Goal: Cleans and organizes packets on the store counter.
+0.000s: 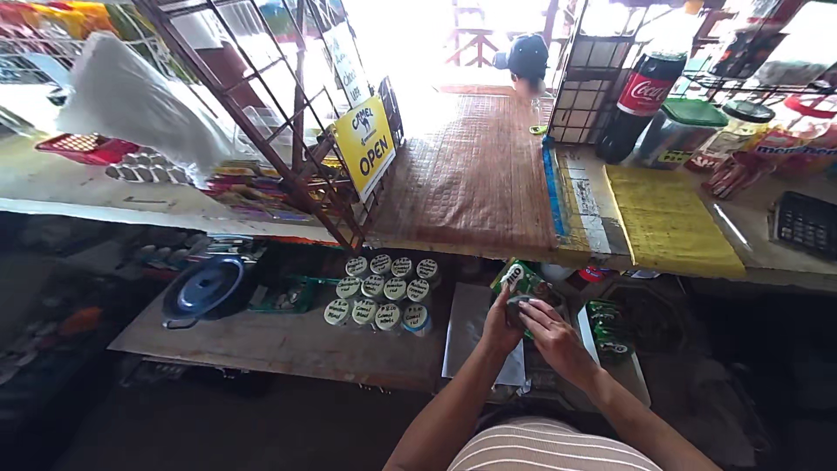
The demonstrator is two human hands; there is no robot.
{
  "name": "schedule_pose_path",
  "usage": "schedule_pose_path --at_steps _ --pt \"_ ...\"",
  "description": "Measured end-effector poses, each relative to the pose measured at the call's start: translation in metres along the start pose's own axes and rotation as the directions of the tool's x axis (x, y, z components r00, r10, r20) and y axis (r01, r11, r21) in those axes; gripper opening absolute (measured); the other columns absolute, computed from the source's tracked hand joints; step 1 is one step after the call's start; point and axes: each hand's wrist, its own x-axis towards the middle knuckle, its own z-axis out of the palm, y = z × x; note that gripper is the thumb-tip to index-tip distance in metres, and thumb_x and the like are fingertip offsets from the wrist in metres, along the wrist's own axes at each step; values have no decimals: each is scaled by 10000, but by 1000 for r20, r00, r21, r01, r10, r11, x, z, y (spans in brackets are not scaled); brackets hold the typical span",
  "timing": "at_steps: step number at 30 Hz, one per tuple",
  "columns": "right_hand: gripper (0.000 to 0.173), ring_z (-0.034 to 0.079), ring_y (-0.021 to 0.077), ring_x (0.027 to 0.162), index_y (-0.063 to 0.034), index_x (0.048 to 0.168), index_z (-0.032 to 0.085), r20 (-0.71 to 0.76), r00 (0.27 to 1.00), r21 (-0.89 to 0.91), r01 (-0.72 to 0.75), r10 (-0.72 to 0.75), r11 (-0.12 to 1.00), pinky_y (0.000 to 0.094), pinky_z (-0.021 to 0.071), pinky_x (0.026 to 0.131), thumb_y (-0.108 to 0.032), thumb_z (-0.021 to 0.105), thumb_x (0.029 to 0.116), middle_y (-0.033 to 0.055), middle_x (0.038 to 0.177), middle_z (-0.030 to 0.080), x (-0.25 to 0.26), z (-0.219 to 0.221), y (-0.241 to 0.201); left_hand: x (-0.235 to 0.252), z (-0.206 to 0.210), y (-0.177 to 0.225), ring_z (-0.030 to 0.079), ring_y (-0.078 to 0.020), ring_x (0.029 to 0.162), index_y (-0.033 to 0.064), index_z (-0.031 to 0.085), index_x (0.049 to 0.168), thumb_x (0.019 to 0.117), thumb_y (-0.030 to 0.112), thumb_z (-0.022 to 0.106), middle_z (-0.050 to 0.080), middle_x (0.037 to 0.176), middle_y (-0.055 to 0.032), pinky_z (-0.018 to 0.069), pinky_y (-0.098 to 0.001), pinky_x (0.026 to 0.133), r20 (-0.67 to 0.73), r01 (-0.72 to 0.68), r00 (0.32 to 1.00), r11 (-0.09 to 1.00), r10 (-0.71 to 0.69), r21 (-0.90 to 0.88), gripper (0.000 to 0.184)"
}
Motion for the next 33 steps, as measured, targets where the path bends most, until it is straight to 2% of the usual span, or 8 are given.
schedule_pose_path --at_steps 6,13,16,19,23,25,30,33 --pt "399 652 227 1208 154 1220 645 -186 856 487 -346 482 802 313 501 1039 -77 514 922 278 1291 650 -2 -51 15 3 -1 12 693 -195 907 57 435 1320 1102 152 405 663 1039 -114 590 -356 810 -58 -118 991 990 123 74 239" --pt "363 658 412 1188 29 1228 712 -272 957 39 -99 106 994 537 538 999 -174 547 976 243 1277 674 55 -16 10 -16 10 -19 697 -111 866 9 523 1226 1038 36 491 711 949 -36 590 -328 827 243 -337 931 894 271 295 193" --pt "326 718 329 1000 91 1081 720 -308 903 212 -241 299 947 495 573 895 -158 547 959 231 1066 725 52 2 15 -19 2 -22 696 -130 938 -18 514 1297 1027 61 544 710 1039 -75 584 -345 887 219 -368 924 882 313 294 282" --pt "380 633 2 825 160 1113 611 -129 718 698 -424 684 577 201 542 805 -157 404 1070 85 922 665 37 13 21 -29 -7 -13 675 -126 991 -21 494 1334 1045 82 519 682 1107 -74 570 -348 912 170 -395 918 872 359 291 308" --pt "383 633 138 1073 92 1409 451 446 501 797 -600 742 -73 337 494 1008 -93 286 1118 154 1209 650 27 -12 -3 -46 -7 14 650 -76 998 -27 491 1331 1045 61 502 660 1110 -56 550 -296 920 124 -437 899 837 421 330 300" --pt "306 666 15 1034 15 1318 487 280 827 918 -380 488 117 221 552 937 -147 361 1090 -12 1113 700 13 15 3 -47 -16 21 631 -76 1035 -55 489 1342 1032 47 513 647 1148 -79 529 -291 958 141 -464 885 814 444 350 327" --pt "225 673 -79 729 -95 1012 664 180 815 885 -379 551 271 152 587 734 48 496 967 -169 794 727 55 18 -22 -44 -85 63 618 -99 1150 104 502 1390 1045 494 452 651 1243 18 503 -352 1025 586 -440 792 826 172 353 524" --pt "201 664 -97 767 -77 973 676 200 885 827 -383 421 411 139 573 780 72 553 919 -171 819 722 55 22 -21 -52 -105 83 654 -105 1103 87 492 1413 997 424 537 670 1233 7 535 -354 980 621 -443 780 766 74 466 537"
